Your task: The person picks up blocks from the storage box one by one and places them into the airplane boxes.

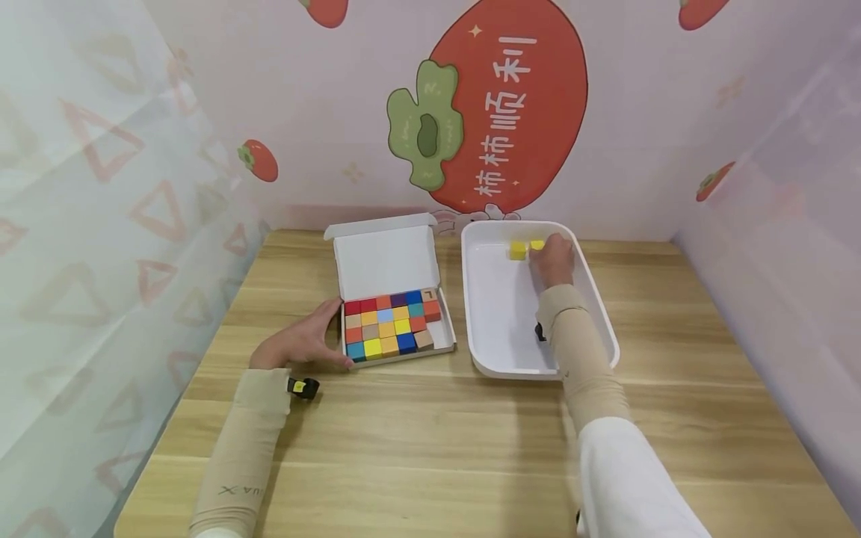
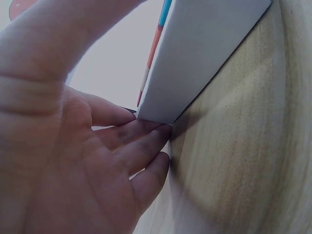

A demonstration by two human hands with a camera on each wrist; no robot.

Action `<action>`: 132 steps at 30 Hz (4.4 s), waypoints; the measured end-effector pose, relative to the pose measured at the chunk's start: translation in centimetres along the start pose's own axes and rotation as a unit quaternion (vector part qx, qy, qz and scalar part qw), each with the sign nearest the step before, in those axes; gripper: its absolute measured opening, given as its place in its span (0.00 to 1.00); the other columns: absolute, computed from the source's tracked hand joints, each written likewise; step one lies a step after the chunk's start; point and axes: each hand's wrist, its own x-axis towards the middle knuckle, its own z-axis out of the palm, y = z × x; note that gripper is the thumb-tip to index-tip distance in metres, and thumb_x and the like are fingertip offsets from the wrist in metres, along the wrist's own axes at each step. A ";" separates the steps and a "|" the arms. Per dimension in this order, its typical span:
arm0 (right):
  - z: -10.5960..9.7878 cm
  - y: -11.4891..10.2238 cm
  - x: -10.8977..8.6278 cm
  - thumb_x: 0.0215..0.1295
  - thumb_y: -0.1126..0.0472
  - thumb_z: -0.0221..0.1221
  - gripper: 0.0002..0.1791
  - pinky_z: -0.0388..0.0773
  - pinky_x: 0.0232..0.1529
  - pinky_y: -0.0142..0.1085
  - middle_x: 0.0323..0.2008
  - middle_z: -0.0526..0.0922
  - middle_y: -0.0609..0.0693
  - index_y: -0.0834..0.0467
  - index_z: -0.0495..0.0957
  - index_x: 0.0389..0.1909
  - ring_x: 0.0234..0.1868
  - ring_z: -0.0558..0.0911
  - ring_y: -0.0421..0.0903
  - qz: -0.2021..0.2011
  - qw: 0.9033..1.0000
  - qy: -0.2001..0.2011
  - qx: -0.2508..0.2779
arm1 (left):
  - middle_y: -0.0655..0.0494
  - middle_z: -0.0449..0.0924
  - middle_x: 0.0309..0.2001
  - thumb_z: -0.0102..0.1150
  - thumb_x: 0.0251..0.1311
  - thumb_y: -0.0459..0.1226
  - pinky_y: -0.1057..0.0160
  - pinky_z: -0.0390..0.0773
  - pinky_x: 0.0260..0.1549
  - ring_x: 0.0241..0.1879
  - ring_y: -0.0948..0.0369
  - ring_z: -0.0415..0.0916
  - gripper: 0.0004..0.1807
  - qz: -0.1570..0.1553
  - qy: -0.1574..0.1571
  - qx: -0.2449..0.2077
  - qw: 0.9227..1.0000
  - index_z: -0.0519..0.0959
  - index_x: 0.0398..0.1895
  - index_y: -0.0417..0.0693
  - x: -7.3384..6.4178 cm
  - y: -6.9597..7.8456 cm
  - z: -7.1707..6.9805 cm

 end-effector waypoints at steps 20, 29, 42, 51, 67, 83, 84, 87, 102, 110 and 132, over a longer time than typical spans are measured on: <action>-7.0 -4.9 -6.2 0.71 0.62 0.67 0.19 0.87 0.58 0.53 0.52 0.86 0.65 0.69 0.83 0.58 0.51 0.84 0.59 -0.172 0.976 -0.134 -0.026 | 0.43 0.49 0.82 0.83 0.47 0.58 0.32 0.57 0.79 0.78 0.43 0.51 0.74 0.005 -0.005 -0.003 1.000 0.40 0.86 0.46 0.2 -0.1 -0.2; -8.3 -6.5 -11.9 0.67 0.59 0.72 0.19 0.89 0.54 0.48 0.47 0.90 0.58 0.63 0.86 0.55 0.48 0.88 0.53 -0.257 0.946 -0.199 -0.012 | 0.42 0.43 0.85 0.82 0.47 0.60 0.31 0.54 0.79 0.81 0.41 0.47 0.77 -0.006 -0.005 0.013 1.000 0.36 0.87 0.47 0.3 0.0 -0.4; -4.7 -8.0 -16.9 0.65 0.61 0.73 0.19 0.90 0.52 0.40 0.49 0.91 0.52 0.59 0.87 0.57 0.47 0.89 0.47 -0.293 0.914 -0.280 0.029 | 0.42 0.43 0.85 0.82 0.48 0.59 0.31 0.53 0.80 0.82 0.42 0.47 0.77 0.002 -0.009 0.012 1.000 0.35 0.87 0.49 0.4 0.1 -0.4; -1.3 -9.2 -17.9 0.66 0.61 0.72 0.17 0.90 0.49 0.36 0.47 0.91 0.51 0.59 0.88 0.55 0.43 0.88 0.44 -0.290 0.914 -0.283 0.039 | 0.41 0.44 0.84 0.82 0.49 0.58 0.29 0.55 0.78 0.79 0.42 0.50 0.75 0.003 -0.010 0.009 1.000 0.36 0.87 0.48 0.3 0.0 -0.3; 2.7 -10.8 -15.4 0.67 0.67 0.71 0.14 0.87 0.47 0.36 0.47 0.91 0.53 0.60 0.90 0.53 0.41 0.82 0.49 -0.282 0.905 -0.312 -0.058 | 0.43 0.47 0.84 0.84 0.46 0.57 0.31 0.56 0.79 0.79 0.43 0.50 0.76 0.011 -0.007 0.004 1.000 0.38 0.87 0.49 0.7 -0.3 -0.1; 4.6 -11.7 -16.8 0.71 0.67 0.67 0.12 0.90 0.50 0.38 0.46 0.91 0.56 0.63 0.87 0.52 0.39 0.84 0.48 -0.337 0.885 -0.240 -0.214 | 0.41 0.45 0.84 0.82 0.48 0.59 0.30 0.56 0.78 0.79 0.42 0.50 0.75 -0.002 -0.010 0.015 1.000 0.37 0.87 0.48 0.5 0.0 -0.3; 4.6 -11.7 -16.9 0.71 0.67 0.66 0.12 0.90 0.50 0.38 0.46 0.91 0.57 0.64 0.87 0.52 0.39 0.85 0.48 -0.347 0.881 -0.233 -0.222 | 0.42 0.45 0.84 0.82 0.48 0.59 0.30 0.56 0.78 0.79 0.42 0.50 0.75 -0.003 -0.009 0.015 1.000 0.37 0.87 0.48 0.5 0.0 -0.2; 4.6 -11.7 -17.2 0.71 0.67 0.67 0.14 0.90 0.52 0.39 0.48 0.91 0.58 0.64 0.86 0.55 0.41 0.86 0.48 -0.357 0.876 -0.225 -0.234 | 0.43 0.47 0.84 0.83 0.48 0.58 0.31 0.56 0.79 0.79 0.43 0.50 0.75 0.003 -0.007 0.010 1.000 0.38 0.87 0.50 0.5 0.0 -0.1; -5.7 -10.9 -12.7 0.67 0.59 0.72 0.21 0.86 0.59 0.50 0.53 0.89 0.62 0.66 0.85 0.56 0.55 0.87 0.57 -0.289 0.933 -0.193 -0.099 | 0.43 0.46 0.84 0.83 0.49 0.56 0.31 0.55 0.79 0.80 0.43 0.49 0.75 0.019 -0.009 0.002 1.000 0.36 0.87 0.49 0.5 0.0 -0.4; -6.9 -7.6 -7.5 0.68 0.61 0.70 0.22 0.85 0.60 0.56 0.55 0.86 0.68 0.70 0.84 0.57 0.54 0.84 0.63 -0.216 0.966 -0.111 -0.087 | 0.43 0.48 0.83 0.84 0.49 0.55 0.32 0.57 0.79 0.79 0.44 0.51 0.75 0.019 -0.008 -0.006 1.000 0.38 0.87 0.46 0.2 -0.1 -0.3; -0.8 -2.5 -1.0 0.70 0.58 0.68 0.28 0.81 0.65 0.57 0.57 0.84 0.67 0.67 0.76 0.66 0.51 0.82 0.61 -0.035 0.994 -0.097 -0.047 | 0.43 0.47 0.84 0.84 0.47 0.57 0.32 0.55 0.80 0.80 0.43 0.49 0.75 0.013 -0.006 -0.003 1.000 0.39 0.86 0.47 0.4 -0.1 -0.2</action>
